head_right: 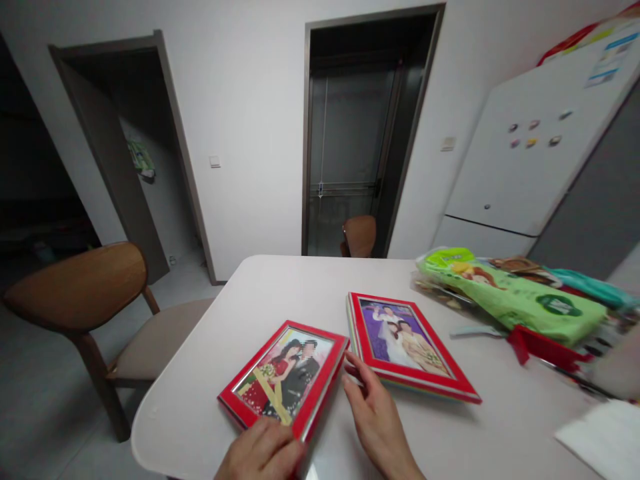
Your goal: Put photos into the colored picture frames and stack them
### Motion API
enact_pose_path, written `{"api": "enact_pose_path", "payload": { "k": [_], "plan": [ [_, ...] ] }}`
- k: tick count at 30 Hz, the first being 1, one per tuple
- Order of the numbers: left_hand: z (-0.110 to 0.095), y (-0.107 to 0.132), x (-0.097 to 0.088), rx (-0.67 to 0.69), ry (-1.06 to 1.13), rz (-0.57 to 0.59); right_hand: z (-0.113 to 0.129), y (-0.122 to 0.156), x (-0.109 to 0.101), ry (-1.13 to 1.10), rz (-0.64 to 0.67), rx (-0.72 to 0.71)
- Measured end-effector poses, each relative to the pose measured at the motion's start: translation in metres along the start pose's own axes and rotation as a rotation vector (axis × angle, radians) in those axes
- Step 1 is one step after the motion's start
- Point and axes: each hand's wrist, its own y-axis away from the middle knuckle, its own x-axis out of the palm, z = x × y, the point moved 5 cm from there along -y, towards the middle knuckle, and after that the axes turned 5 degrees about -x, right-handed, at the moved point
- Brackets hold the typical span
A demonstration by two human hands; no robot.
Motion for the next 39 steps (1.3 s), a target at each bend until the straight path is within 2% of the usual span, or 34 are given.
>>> {"api": "enact_pose_path", "payload": {
  "k": [2,4,6,9,11,13,16,20,22,26,28,33,36,39],
  "plan": [
    [0.013,-0.019,-0.034,-0.134,0.15,-0.065,0.011,0.0,0.002,0.052,-0.043,-0.058],
    [0.036,-0.028,-0.061,-0.445,0.312,-0.178,0.024,0.0,0.013,0.106,-0.027,-0.153],
    [0.058,-0.02,-0.07,-0.745,0.468,-0.268,0.035,0.001,0.03,0.153,0.061,-0.248],
    [0.078,0.011,-0.051,-1.031,0.698,-0.31,0.039,0.006,0.055,0.243,0.225,-0.296],
    [0.084,0.035,-0.028,-1.144,0.825,-0.286,0.033,0.01,0.064,0.336,0.314,-0.285],
    [0.084,0.054,-0.008,-1.2,0.901,-0.212,0.026,0.016,0.068,0.433,0.39,-0.289],
    [0.079,0.066,0.003,-1.13,0.796,-0.072,0.019,0.023,0.069,0.527,0.481,-0.336],
    [0.073,0.059,-0.004,-0.902,0.409,0.042,0.022,0.027,0.068,0.57,0.533,-0.379],
    [0.071,0.054,-0.004,-0.802,0.295,0.079,0.027,0.026,0.07,0.574,0.573,-0.398],
    [0.065,0.049,0.007,-0.597,0.231,0.149,0.039,0.025,0.08,0.539,0.712,-0.504],
    [0.062,0.048,0.013,-0.511,0.229,0.207,0.045,0.025,0.086,0.526,0.734,-0.543],
    [0.062,0.047,0.016,-0.476,0.182,0.275,0.046,0.024,0.092,0.509,0.684,-0.513],
    [0.061,0.047,0.018,-0.468,0.167,0.302,0.035,0.011,0.076,0.503,0.567,-0.422],
    [0.06,0.048,0.021,-0.463,0.154,0.314,0.019,-0.008,0.056,0.627,0.473,-0.314]
  ]
}}
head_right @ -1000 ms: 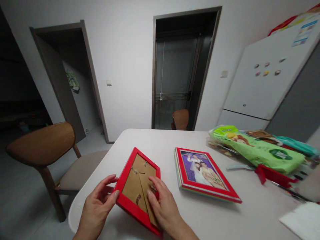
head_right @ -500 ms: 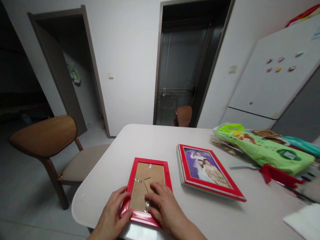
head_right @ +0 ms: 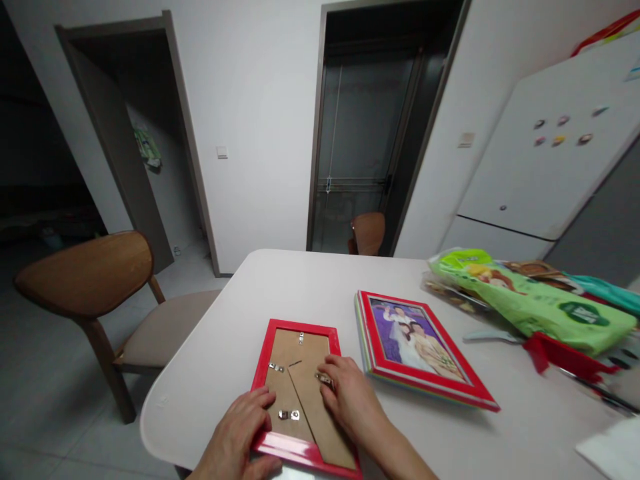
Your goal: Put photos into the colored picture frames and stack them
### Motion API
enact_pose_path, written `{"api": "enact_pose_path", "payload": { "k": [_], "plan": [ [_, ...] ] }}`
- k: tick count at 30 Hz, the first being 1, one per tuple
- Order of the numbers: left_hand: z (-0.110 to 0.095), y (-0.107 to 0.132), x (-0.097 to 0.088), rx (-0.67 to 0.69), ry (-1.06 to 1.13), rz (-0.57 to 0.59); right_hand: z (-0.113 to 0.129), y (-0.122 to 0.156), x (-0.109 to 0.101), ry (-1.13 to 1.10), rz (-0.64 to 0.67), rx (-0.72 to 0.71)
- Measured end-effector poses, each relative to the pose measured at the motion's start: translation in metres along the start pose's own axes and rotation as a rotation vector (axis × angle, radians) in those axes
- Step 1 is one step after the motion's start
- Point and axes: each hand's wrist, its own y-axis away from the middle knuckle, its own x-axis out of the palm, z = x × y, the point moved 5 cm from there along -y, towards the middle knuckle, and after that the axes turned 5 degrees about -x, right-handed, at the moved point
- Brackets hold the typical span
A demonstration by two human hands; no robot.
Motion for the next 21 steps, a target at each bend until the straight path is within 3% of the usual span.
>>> {"api": "enact_pose_path", "payload": {
  "k": [4,10,13,17,21],
  "plan": [
    [0.001,-0.001,0.002,-0.036,0.003,0.011,-0.016,-0.008,-0.002,0.12,0.052,0.007],
    [0.001,0.0,0.002,-0.061,0.072,0.0,-0.014,-0.012,0.0,0.175,-0.04,0.024],
    [0.001,0.0,0.004,-0.067,0.083,0.002,0.004,-0.017,0.006,0.091,-0.081,-0.026],
    [0.001,0.0,0.005,-0.067,0.073,-0.016,0.039,-0.035,0.027,0.06,-0.036,-0.112],
    [0.001,-0.001,0.005,-0.047,0.062,-0.029,0.051,-0.05,0.042,0.115,-0.062,-0.084]
  ]
}}
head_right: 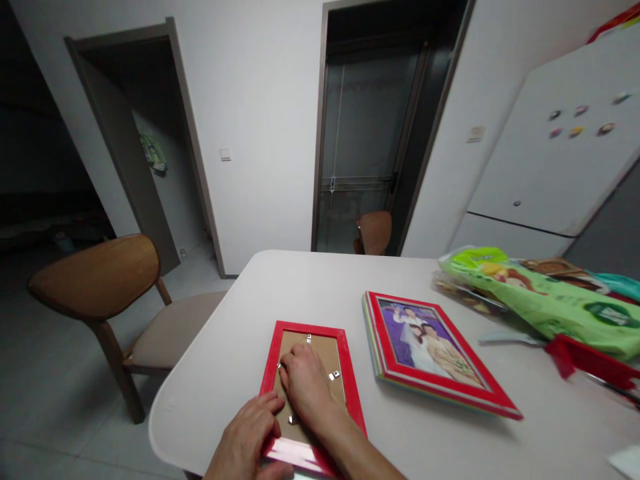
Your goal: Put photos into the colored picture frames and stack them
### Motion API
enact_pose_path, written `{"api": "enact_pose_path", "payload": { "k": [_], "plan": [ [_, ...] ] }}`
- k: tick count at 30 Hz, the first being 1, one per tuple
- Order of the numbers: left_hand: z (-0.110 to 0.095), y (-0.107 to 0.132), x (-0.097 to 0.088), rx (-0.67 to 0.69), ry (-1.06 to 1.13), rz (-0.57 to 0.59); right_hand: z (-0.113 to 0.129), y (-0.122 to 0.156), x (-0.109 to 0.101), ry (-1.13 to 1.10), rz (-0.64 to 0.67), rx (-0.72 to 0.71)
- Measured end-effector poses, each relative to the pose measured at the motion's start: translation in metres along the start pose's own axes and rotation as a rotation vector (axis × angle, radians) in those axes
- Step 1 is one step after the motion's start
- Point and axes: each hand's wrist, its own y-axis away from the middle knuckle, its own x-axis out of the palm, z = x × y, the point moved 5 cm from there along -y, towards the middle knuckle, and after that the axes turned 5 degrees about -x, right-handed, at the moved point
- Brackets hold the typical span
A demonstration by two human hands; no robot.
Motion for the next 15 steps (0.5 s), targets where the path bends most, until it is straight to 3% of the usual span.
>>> {"api": "enact_pose_path", "payload": {
  "k": [4,10,15],
  "plan": [
    [0.001,0.0,0.001,0.039,-0.007,-0.023,-0.014,-0.005,0.002,0.044,-0.026,0.048],
    [0.004,-0.001,0.004,0.011,-0.005,-0.023,-0.055,-0.011,-0.009,0.149,-0.076,0.193],
    [0.004,-0.005,0.008,-0.008,0.002,-0.012,-0.064,-0.014,-0.007,0.153,-0.068,0.207]
  ]
}}
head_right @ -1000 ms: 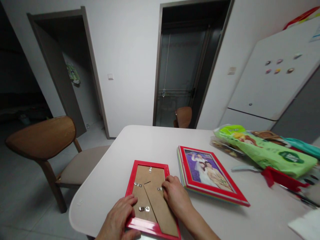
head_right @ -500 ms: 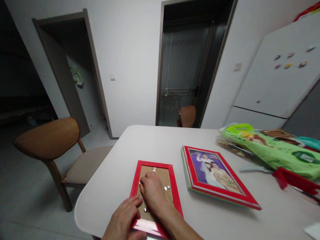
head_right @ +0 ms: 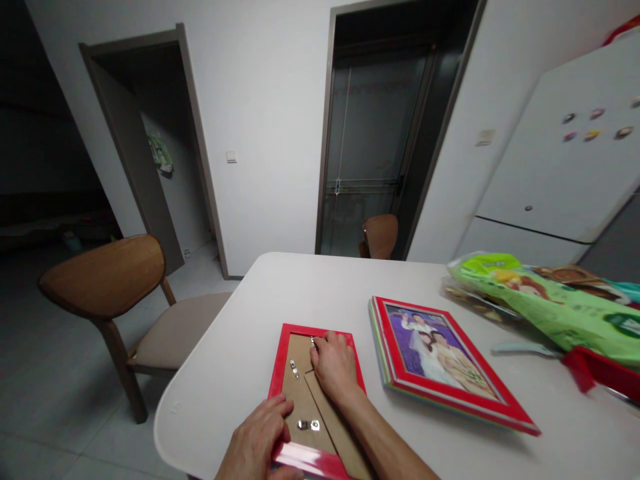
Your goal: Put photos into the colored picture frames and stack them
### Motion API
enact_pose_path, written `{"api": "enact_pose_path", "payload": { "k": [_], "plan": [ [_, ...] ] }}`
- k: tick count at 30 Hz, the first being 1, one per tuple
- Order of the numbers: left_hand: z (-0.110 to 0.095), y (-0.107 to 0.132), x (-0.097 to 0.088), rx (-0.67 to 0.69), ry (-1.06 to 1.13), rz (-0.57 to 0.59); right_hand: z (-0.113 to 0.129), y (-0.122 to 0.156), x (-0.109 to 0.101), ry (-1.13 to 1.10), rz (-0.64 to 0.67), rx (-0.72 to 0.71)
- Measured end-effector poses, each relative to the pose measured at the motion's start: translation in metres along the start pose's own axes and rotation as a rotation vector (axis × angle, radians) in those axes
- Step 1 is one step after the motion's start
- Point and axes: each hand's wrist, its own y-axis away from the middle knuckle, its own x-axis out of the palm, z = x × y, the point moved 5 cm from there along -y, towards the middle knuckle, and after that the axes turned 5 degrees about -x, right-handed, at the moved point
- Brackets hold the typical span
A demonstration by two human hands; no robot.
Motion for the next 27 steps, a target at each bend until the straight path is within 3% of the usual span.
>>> {"api": "enact_pose_path", "payload": {
  "k": [6,9,13,17,20,24,27],
  "plan": [
    [-0.002,-0.002,-0.001,-0.033,0.004,0.023,0.006,0.004,-0.01,-0.052,0.024,-0.032],
    [-0.004,-0.004,0.0,-0.039,0.006,0.032,0.009,0.022,-0.024,-0.094,0.047,-0.057],
    [-0.004,-0.004,0.001,-0.038,0.023,0.046,0.011,0.054,-0.03,-0.165,0.179,-0.075],
    [-0.005,-0.001,-0.005,-0.061,0.113,0.041,0.006,0.06,-0.033,-0.231,0.192,-0.027],
    [-0.007,-0.005,-0.014,-0.137,0.343,-0.031,0.006,0.052,-0.045,-0.237,0.154,-0.013],
    [-0.003,-0.022,-0.023,-0.37,0.837,-0.189,0.025,0.046,-0.067,-0.263,0.114,-0.047],
    [0.007,-0.033,-0.028,-0.53,1.167,-0.205,0.038,0.048,-0.076,-0.36,0.081,-0.096]
  ]
}}
